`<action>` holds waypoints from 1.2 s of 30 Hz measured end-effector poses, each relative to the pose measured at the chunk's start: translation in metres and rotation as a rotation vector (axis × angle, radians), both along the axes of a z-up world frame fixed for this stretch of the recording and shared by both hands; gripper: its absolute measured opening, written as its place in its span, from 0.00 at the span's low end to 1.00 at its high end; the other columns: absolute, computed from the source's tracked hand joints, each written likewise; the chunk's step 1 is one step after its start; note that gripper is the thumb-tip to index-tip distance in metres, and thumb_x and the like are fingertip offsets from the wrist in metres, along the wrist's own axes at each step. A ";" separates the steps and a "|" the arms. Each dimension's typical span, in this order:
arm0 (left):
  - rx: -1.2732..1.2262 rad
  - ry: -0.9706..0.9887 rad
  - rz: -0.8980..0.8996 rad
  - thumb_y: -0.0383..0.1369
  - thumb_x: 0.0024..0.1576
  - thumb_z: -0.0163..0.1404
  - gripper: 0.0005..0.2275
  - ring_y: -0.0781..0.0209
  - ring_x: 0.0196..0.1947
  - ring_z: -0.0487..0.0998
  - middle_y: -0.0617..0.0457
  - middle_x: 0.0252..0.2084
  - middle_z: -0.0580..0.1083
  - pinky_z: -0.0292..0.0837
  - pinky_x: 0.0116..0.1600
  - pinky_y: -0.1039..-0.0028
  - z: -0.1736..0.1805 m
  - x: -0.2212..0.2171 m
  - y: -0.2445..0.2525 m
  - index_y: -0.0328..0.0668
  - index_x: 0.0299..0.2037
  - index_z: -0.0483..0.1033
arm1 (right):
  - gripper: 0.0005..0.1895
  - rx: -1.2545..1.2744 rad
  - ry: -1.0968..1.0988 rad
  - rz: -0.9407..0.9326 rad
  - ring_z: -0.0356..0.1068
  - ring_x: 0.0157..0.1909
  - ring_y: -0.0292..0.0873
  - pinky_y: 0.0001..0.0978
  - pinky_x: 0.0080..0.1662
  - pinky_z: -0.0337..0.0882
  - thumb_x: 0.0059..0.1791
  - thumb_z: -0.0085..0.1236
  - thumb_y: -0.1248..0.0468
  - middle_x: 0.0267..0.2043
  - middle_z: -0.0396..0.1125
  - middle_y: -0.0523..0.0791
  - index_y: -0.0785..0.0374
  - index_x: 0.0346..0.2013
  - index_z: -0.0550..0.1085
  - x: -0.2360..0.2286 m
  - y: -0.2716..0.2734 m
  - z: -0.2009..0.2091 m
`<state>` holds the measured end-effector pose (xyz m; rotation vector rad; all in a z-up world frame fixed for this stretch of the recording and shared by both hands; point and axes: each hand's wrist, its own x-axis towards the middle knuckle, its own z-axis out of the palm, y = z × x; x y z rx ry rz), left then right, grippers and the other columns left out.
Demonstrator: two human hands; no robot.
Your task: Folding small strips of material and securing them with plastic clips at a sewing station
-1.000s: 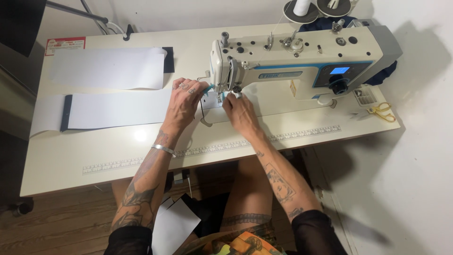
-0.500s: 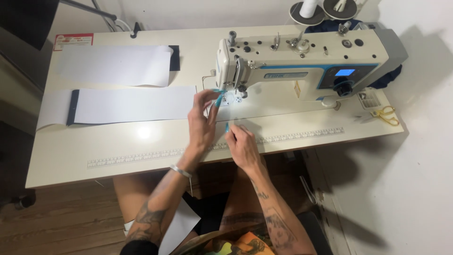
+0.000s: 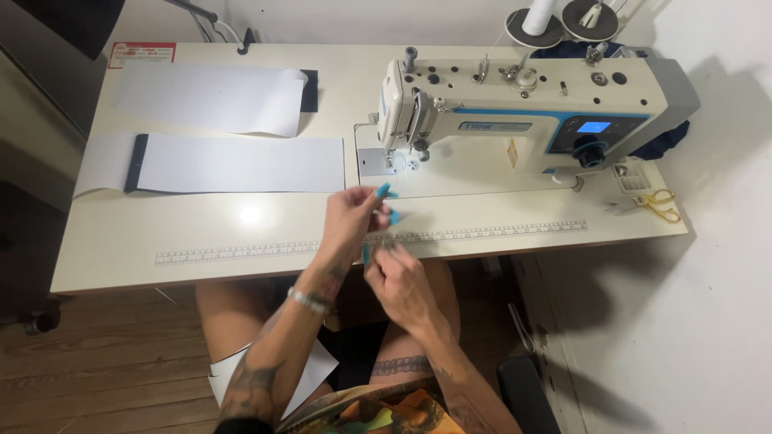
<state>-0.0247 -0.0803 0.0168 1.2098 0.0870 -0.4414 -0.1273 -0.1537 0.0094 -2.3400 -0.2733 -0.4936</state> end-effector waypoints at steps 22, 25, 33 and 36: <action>0.561 -0.612 0.212 0.27 0.50 0.46 0.05 0.59 0.17 0.73 0.55 0.16 0.73 0.68 0.28 0.76 0.020 -0.109 0.070 0.46 0.30 0.75 | 0.12 -0.112 0.060 -0.222 0.63 0.43 0.54 0.44 0.45 0.63 0.44 0.50 0.67 0.39 0.64 0.53 0.66 0.42 0.69 -0.021 -0.039 0.062; 0.529 -0.589 0.332 0.27 0.51 0.47 0.04 0.66 0.14 0.71 0.56 0.17 0.73 0.66 0.27 0.80 0.012 -0.100 0.079 0.45 0.30 0.75 | 0.11 0.007 0.032 -0.333 0.59 0.36 0.46 0.35 0.41 0.63 0.43 0.57 0.67 0.33 0.61 0.48 0.65 0.38 0.68 0.048 -0.056 0.041; 0.478 -0.617 0.404 0.29 0.56 0.44 0.06 0.64 0.16 0.71 0.50 0.19 0.73 0.65 0.25 0.82 0.021 -0.053 0.090 0.38 0.32 0.74 | 0.13 0.010 0.080 -0.328 0.56 0.44 0.54 0.43 0.46 0.60 0.38 0.60 0.61 0.38 0.57 0.51 0.62 0.28 0.66 0.126 -0.068 -0.019; 0.461 -0.601 0.410 0.29 0.56 0.44 0.06 0.65 0.17 0.71 0.50 0.19 0.72 0.66 0.25 0.82 0.017 -0.042 0.093 0.37 0.33 0.73 | 0.05 0.089 0.133 -0.199 0.59 0.41 0.50 0.39 0.44 0.62 0.44 0.51 0.65 0.36 0.58 0.50 0.63 0.28 0.66 0.105 -0.069 -0.006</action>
